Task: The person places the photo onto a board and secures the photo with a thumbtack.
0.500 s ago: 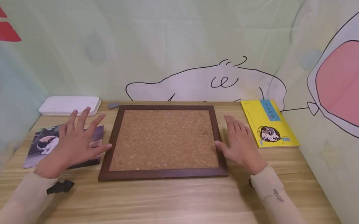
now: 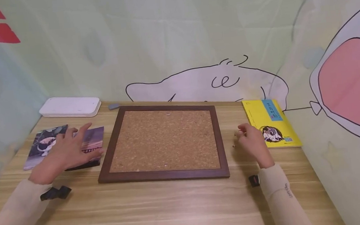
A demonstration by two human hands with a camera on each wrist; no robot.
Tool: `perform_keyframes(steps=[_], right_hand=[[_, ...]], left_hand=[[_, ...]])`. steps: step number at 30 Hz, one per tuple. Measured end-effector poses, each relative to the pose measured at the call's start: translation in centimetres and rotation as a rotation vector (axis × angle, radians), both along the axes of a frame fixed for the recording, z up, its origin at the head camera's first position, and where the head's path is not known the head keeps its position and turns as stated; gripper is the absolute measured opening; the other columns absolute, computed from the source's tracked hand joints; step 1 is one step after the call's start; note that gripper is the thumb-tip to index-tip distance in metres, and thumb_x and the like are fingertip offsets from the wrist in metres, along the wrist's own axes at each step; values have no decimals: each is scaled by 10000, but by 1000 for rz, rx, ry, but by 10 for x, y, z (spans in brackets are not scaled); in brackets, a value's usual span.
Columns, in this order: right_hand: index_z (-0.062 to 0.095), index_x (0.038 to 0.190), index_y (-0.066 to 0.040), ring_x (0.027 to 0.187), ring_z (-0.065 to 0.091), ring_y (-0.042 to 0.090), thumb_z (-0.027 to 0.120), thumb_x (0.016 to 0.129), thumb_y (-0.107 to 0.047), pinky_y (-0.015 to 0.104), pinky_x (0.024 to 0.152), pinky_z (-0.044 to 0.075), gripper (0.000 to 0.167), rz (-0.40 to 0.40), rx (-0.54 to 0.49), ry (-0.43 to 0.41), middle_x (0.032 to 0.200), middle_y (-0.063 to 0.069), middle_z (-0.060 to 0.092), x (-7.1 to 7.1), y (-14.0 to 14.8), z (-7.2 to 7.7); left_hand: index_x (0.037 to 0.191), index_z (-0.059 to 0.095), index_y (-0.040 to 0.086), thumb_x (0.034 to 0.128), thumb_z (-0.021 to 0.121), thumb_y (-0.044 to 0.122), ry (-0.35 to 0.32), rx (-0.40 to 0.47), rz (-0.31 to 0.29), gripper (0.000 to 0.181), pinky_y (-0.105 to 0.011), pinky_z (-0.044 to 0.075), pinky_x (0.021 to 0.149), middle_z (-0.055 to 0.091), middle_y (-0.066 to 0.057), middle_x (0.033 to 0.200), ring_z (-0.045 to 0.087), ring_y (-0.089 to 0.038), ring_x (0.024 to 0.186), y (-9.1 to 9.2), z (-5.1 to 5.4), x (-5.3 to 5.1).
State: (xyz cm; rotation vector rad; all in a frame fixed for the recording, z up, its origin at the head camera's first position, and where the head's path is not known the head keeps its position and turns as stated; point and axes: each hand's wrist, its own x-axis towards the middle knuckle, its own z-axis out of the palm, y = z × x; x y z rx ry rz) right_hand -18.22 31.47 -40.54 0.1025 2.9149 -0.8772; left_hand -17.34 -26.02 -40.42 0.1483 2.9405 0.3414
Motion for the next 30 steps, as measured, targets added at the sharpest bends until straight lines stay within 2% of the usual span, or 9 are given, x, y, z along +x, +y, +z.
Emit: perform_keyframes(steps=[3, 7, 14, 21, 25, 30], right_hand=[[601, 1416, 86, 1151, 612, 418, 512, 1111, -189, 529, 965, 546, 420, -32, 7, -34, 1380, 328, 638, -6, 2, -2], [659, 1354, 77, 1048, 615, 359, 540, 1100, -199, 436, 876, 534, 393, -27, 29, -23, 1304, 303, 686, -14, 6, -7], [740, 1178, 59, 971, 642, 335, 641, 1049, -168, 449, 848, 535, 279, -4, 83, -10, 1153, 267, 753, -22, 8, -14], [773, 1087, 49, 891, 661, 292, 701, 1016, -128, 406, 804, 522, 204, 25, 115, 14, 1018, 217, 777, -26, 10, -18], [772, 1068, 42, 894, 663, 293, 699, 1014, -110, 410, 812, 518, 177, 37, 122, 31, 1009, 212, 776, -28, 10, -18], [750, 1077, 30, 918, 628, 300, 678, 1032, -116, 403, 815, 502, 168, 17, 106, 4, 1048, 222, 758, -27, 8, -18]], left_hand=[[1711, 127, 88, 920, 714, 677, -60, 19, 23, 1148, -814, 491, 862, 201, -515, 1568, 292, -749, 1328, -1, -1, 1], [1707, 126, 84, 928, 722, 641, -124, 23, 48, 1128, -857, 465, 898, 158, -544, 1563, 263, -801, 1352, -2, -2, 2], [1690, 129, 61, 917, 758, 618, -163, 33, 64, 1142, -891, 417, 939, 90, -587, 1562, 216, -864, 1342, -3, -3, 3], [1670, 138, 34, 884, 797, 609, -153, 53, 93, 1176, -884, 428, 919, 139, -603, 1501, 272, -858, 1283, -4, -5, 4], [1651, 167, -14, 871, 834, 559, -107, 74, 94, 1175, -832, 477, 884, 229, -585, 1433, 391, -815, 1206, -8, -7, 1], [1616, 223, -65, 871, 859, 450, -32, 91, 78, 1107, -740, 531, 808, 372, -566, 1328, 524, -726, 1106, -16, -10, -5]])
